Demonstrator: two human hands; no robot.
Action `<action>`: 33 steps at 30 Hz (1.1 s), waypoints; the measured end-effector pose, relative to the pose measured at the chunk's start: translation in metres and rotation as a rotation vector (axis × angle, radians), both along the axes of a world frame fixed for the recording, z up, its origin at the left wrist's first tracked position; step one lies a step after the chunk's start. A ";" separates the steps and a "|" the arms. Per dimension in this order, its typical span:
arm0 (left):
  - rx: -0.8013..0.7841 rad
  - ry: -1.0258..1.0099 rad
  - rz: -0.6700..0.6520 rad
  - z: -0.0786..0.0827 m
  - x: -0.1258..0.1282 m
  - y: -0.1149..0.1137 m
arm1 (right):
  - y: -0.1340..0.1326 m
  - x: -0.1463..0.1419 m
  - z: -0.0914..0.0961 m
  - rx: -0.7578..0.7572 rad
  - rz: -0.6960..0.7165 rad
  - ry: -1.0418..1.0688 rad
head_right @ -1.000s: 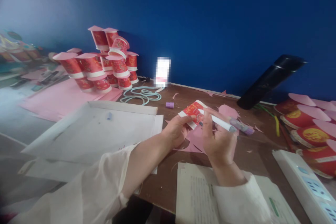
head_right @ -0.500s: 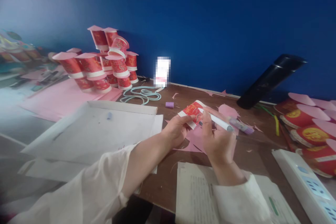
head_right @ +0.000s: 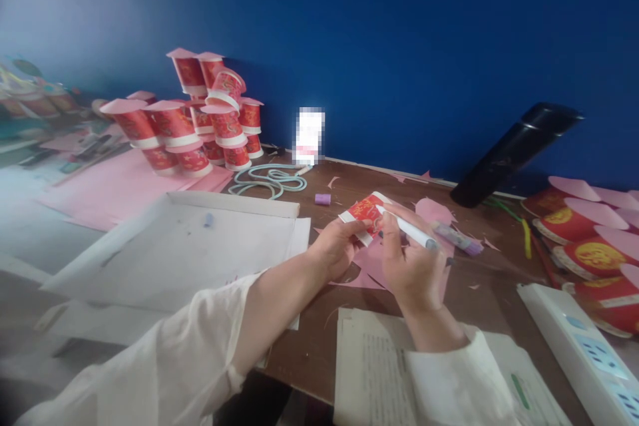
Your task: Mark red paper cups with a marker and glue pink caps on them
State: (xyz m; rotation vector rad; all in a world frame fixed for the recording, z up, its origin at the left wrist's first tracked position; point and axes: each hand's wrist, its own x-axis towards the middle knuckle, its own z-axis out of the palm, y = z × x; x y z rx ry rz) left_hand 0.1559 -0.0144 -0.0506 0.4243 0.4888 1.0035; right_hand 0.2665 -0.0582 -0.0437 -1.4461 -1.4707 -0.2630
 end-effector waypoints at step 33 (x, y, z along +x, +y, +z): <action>-0.093 -0.032 0.035 0.002 0.002 0.002 | -0.001 0.006 0.000 0.032 -0.065 -0.070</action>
